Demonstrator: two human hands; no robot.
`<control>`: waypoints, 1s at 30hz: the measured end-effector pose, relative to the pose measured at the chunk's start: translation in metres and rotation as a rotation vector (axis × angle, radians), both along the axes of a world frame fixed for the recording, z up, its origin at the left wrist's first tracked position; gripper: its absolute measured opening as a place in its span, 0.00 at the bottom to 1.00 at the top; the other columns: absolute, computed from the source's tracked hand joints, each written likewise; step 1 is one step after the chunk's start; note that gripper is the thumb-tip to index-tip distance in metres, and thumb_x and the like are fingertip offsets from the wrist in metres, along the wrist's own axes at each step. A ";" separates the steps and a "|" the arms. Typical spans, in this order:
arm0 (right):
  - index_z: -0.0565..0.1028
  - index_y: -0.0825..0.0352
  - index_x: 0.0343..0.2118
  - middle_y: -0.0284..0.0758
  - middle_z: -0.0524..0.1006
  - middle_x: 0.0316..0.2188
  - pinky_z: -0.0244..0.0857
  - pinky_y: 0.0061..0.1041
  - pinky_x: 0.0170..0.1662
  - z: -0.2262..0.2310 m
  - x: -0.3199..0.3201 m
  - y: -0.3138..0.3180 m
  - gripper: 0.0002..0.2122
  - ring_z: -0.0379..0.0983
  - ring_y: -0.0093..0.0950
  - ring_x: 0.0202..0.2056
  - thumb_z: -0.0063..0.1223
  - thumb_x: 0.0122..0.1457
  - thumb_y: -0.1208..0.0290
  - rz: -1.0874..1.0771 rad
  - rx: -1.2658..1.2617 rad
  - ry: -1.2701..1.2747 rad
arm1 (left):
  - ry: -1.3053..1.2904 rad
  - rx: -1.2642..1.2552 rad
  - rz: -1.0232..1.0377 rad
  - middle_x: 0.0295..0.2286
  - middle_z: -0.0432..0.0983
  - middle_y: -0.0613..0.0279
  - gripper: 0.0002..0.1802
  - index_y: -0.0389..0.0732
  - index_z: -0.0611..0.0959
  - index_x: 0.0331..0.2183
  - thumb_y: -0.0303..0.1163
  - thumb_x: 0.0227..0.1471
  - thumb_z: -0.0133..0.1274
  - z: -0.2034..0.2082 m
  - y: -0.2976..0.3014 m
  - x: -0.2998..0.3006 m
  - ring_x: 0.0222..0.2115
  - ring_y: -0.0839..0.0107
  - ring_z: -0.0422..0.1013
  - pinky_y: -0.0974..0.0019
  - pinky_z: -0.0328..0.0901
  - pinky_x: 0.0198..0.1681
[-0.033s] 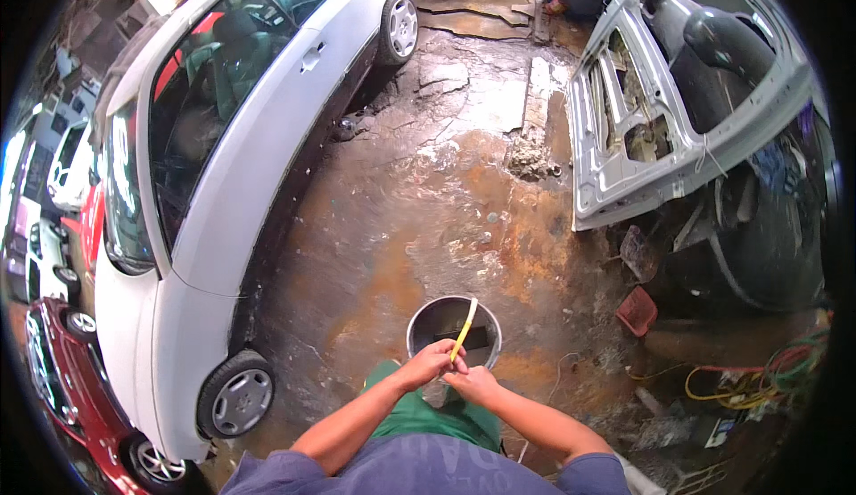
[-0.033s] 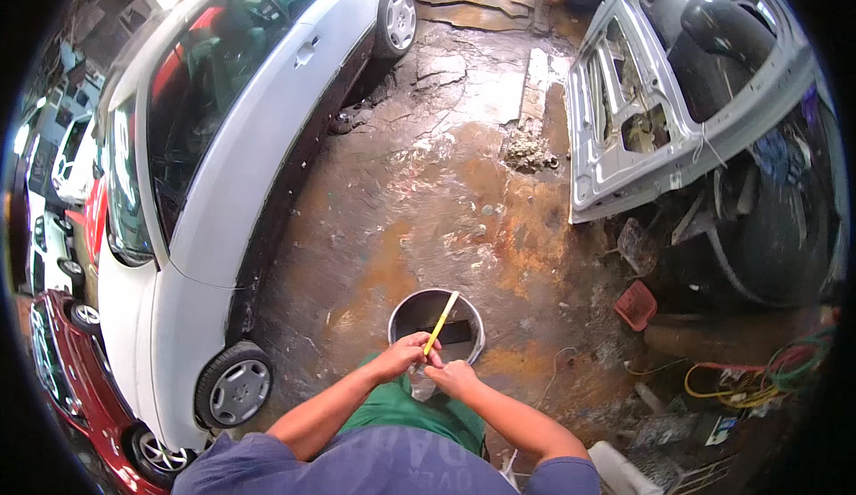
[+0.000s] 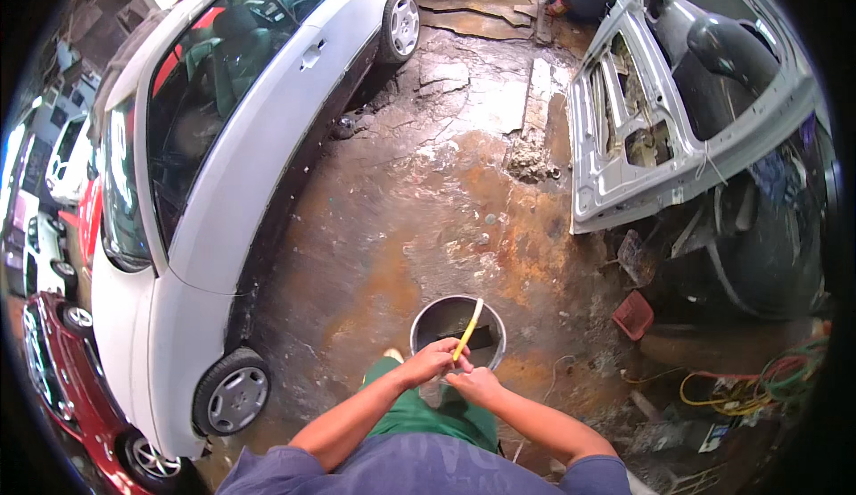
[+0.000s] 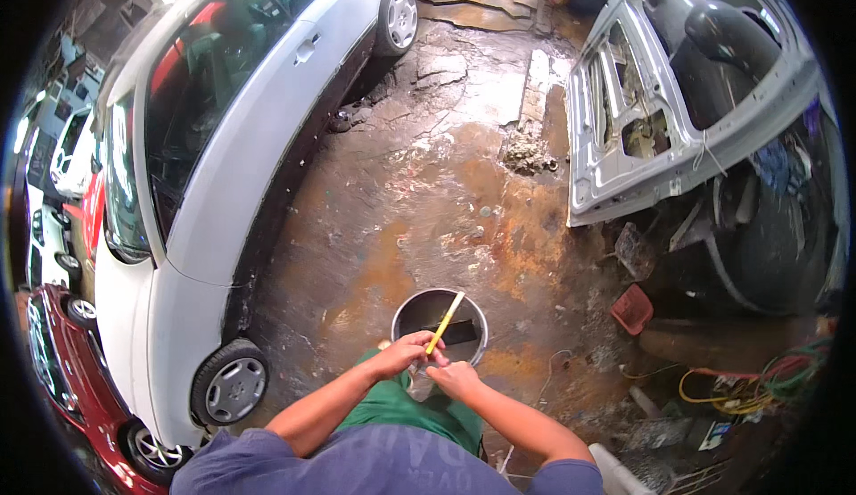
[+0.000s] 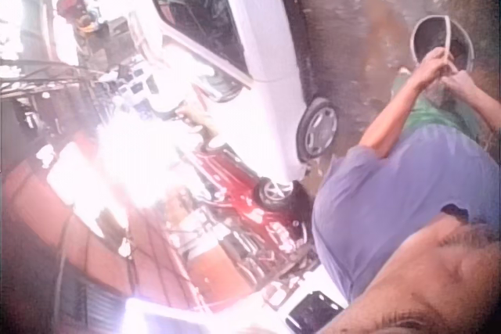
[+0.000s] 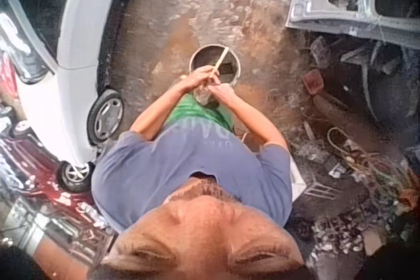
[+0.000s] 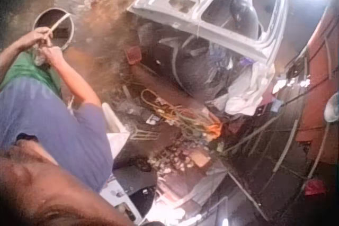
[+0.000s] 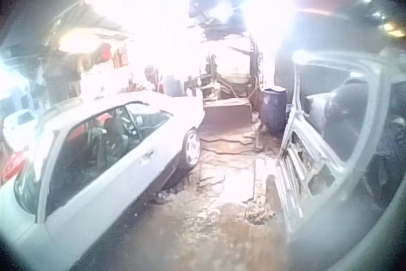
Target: The person walks through a cluttered auto repair shop, picks up a metal bucket, and carries it to a water source. They connect a yellow hose to a tap and fill the bucket with water.
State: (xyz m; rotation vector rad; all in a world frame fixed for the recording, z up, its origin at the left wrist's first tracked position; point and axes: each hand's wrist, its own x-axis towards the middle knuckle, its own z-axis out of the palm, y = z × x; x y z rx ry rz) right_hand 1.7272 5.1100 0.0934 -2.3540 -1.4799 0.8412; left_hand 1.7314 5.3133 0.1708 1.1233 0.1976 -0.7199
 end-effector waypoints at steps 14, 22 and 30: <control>0.73 0.58 0.39 0.42 0.80 0.23 0.72 0.43 0.26 0.110 0.265 0.014 0.08 0.80 0.42 0.27 0.46 0.57 0.70 0.167 -0.544 0.130 | -0.343 0.456 -0.631 0.54 0.63 0.31 0.61 0.32 0.63 0.59 0.71 0.37 0.59 -0.169 -0.089 0.285 0.57 0.40 0.61 0.48 0.58 0.59; 0.78 0.57 0.36 0.40 0.80 0.23 0.73 0.42 0.29 0.006 0.432 0.213 0.09 0.81 0.38 0.29 0.47 0.54 0.70 0.509 -0.505 0.167 | 0.008 0.211 -0.533 0.51 0.71 0.39 0.65 0.24 0.70 0.54 0.76 0.32 0.57 -0.237 0.093 0.405 0.51 0.50 0.70 0.54 0.64 0.54; 0.79 0.60 0.45 0.43 0.76 0.50 0.71 0.37 0.49 -0.066 0.557 0.427 0.17 0.74 0.41 0.50 0.54 0.49 0.75 0.599 -0.675 0.322 | 0.111 0.303 -0.654 0.44 0.78 0.46 0.43 0.32 0.81 0.45 0.62 0.40 0.58 -0.281 0.292 0.490 0.44 0.55 0.75 0.57 0.69 0.48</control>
